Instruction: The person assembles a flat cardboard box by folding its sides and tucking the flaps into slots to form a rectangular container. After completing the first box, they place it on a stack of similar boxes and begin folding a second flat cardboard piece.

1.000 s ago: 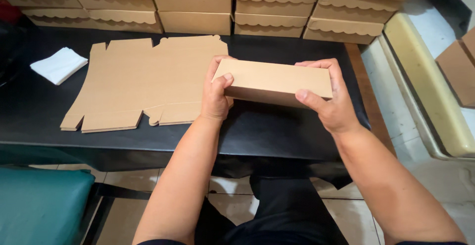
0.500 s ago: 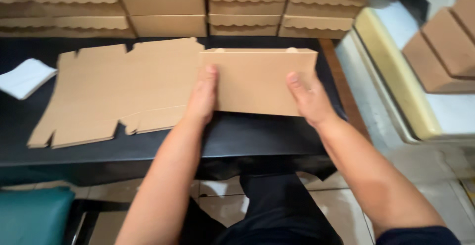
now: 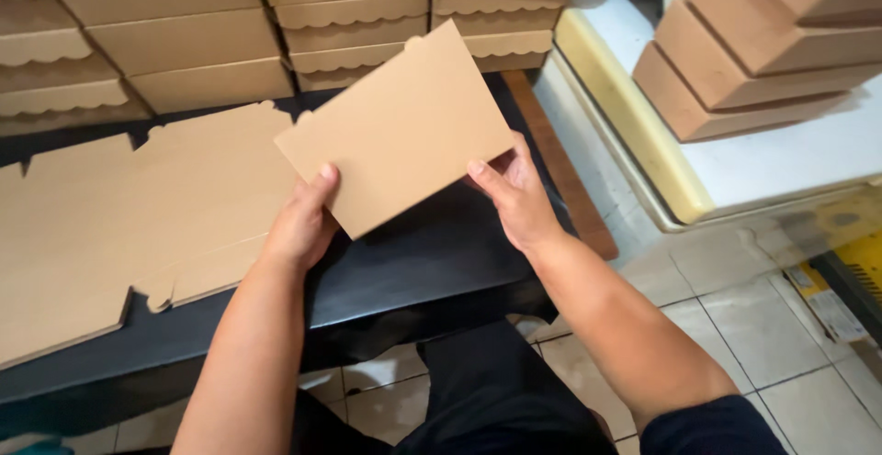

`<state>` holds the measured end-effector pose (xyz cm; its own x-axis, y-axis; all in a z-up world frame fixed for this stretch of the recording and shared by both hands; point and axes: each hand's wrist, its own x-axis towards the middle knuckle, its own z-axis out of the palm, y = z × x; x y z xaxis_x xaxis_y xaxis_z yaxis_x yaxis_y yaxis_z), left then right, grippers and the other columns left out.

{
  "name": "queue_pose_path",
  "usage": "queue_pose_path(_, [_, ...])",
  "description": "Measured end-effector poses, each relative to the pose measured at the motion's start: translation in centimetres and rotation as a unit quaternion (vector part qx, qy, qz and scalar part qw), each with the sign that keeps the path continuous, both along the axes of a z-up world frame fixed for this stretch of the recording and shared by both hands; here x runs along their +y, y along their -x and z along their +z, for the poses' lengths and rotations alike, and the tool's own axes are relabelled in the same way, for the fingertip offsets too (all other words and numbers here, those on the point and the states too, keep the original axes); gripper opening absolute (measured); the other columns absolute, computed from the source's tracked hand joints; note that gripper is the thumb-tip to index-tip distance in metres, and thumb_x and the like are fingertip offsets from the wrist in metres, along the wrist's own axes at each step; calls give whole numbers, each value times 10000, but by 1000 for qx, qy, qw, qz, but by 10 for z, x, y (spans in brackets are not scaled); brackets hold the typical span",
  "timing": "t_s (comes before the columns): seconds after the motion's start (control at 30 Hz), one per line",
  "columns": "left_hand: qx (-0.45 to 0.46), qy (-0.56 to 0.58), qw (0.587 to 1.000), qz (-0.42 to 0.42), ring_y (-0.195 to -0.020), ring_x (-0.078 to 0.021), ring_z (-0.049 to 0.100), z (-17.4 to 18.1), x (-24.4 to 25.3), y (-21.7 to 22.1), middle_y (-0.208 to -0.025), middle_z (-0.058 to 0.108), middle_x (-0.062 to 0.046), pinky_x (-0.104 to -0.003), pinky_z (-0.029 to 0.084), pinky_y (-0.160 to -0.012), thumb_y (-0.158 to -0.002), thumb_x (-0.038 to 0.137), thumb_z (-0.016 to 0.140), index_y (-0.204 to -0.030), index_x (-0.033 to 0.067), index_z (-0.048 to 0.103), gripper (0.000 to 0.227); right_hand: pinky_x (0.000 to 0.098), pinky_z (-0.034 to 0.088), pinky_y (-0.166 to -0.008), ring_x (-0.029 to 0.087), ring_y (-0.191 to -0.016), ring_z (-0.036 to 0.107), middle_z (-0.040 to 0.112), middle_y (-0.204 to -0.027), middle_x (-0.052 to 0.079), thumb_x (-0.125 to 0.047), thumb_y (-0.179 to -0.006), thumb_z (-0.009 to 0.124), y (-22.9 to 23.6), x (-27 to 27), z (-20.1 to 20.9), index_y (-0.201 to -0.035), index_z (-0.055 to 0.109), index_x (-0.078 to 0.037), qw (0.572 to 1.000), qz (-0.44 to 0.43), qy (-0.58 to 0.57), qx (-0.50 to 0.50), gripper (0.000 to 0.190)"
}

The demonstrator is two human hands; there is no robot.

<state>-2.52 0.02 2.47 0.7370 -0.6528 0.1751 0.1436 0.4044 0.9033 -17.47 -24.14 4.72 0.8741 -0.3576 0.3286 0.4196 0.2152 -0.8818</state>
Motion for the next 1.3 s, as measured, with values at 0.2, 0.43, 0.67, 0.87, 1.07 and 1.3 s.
queue_pose_path(0.2, [-7, -82, 992, -97, -1194, -227, 508, -12, 4, -5, -1397, 525, -72, -434, 396, -994, -882, 504, 673, -1617, 101, 286, 924, 491, 519, -1035, 273, -1274, 582, 536, -1411, 134, -157, -938, 643, 36, -13, 7, -1475, 372, -73, 996, -33, -78, 5, 607])
queue_pose_path(0.43, [-13, -94, 983, -156, -1230, -302, 600, -3, 4, 0, -1286, 597, -173, -462, 465, -1092, -920, 480, 628, -1482, 59, 384, 743, 493, 457, -1123, 280, -1333, 548, 584, -1390, 119, -198, -929, 661, 125, -77, -2, -1446, 472, -36, 990, -79, -117, -19, 574])
queue_pose_path(0.67, [-44, -156, 977, -140, -1243, -281, 603, -2, 2, 3, -1295, 614, -166, -440, 459, -1095, -949, 358, 595, -1431, 34, 463, 596, 397, 469, -1088, 232, -1215, 589, 633, -1337, 89, -235, -991, 624, 267, -199, -47, -1426, 575, -37, 943, -248, -203, -87, 480])
queue_pose_path(0.87, [-31, -203, 972, -114, -1234, -259, 612, -1, -1, 5, -1288, 634, -149, -413, 464, -1076, -955, 318, 580, -1400, 38, 507, 531, 414, 517, -1029, 272, -1272, 601, 601, -1410, 122, -346, -917, 657, 333, -231, -15, -1254, 614, -164, 887, -412, -207, -38, 385])
queue_pose_path(1.07, [-99, -280, 951, -86, -1207, -215, 617, 1, -9, 9, -1283, 648, -114, -375, 471, -1062, -923, 249, 636, -1380, 48, 549, 507, 488, 510, -1179, 324, -1402, 526, 525, -1454, 162, -367, -960, 744, 350, -269, -34, -1117, 548, -176, 871, -415, -256, -65, 315])
queue_pose_path(1.3, [-242, -443, 859, -84, -1239, -225, 620, 27, -24, 33, -1311, 646, -113, -375, 493, -1057, -819, 346, 764, -1329, 87, 608, 593, 472, 477, -1152, 290, -1345, 549, 524, -1358, 116, -405, -919, 729, 353, -300, -48, -1273, 531, -181, 870, -431, -240, -13, 463])
